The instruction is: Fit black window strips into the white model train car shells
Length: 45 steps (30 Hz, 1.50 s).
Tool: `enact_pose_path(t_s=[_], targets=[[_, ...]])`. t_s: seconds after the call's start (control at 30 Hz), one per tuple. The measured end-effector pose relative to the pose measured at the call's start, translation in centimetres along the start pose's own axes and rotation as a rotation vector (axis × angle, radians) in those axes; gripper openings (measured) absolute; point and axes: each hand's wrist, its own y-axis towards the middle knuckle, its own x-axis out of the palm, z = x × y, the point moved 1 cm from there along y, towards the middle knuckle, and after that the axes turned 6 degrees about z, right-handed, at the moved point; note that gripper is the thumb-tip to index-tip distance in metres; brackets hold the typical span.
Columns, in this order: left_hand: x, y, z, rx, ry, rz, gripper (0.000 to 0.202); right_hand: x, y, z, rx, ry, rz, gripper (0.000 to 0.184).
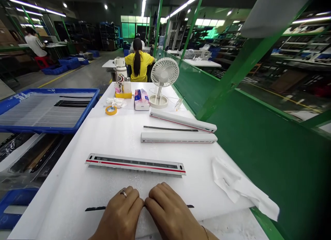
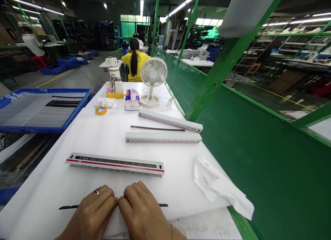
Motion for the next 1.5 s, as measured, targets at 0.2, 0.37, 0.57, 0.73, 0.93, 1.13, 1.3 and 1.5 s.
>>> enact_pose_path(t_s=[0.2, 0.37, 0.57, 0.73, 0.93, 1.13, 1.3, 1.5], targets=[[0.3, 0.3, -0.3, 0.049, 0.089, 0.090, 0.027, 0.1, 0.3, -0.4, 0.012, -0.022, -0.088, 0.026], [0.9, 0.1, -0.6, 0.104, 0.130, 0.135, 0.033, 1.2, 0.1, -0.1, -0.092, -0.064, -0.019, 0.034], [-0.2, -0.3, -1.5, 0.065, 0.051, 0.021, 0.029, 0.9, 0.1, 0.7, -0.020, -0.001, -0.058, 0.029], [-1.3, -0.3, -1.9, -0.025, 0.008, -0.067, 0.025, 0.1, 0.4, 1.2, 0.028, 0.078, -0.048, 0.022], [-1.4, -0.4, -1.0, -0.044, 0.075, -0.125, 0.026, -0.2, 1.1, 0.0, 0.014, 0.064, -0.103, 0.023], [-1.5, -1.0, -1.5, 0.041, 0.094, -0.188, 0.024, -0.3, 1.4, 0.2, -0.041, 0.044, -0.186, 0.023], [-1.3, -1.2, -1.7, -0.045, 0.025, -0.170, 0.022, 0.3, 1.6, 0.2, 0.008, 0.021, -0.165, 0.020], [-0.9, -0.9, -1.3, 0.028, 0.050, -0.067, 0.028, 0.4, 1.9, -0.2, -0.013, 0.047, -0.115, 0.023]])
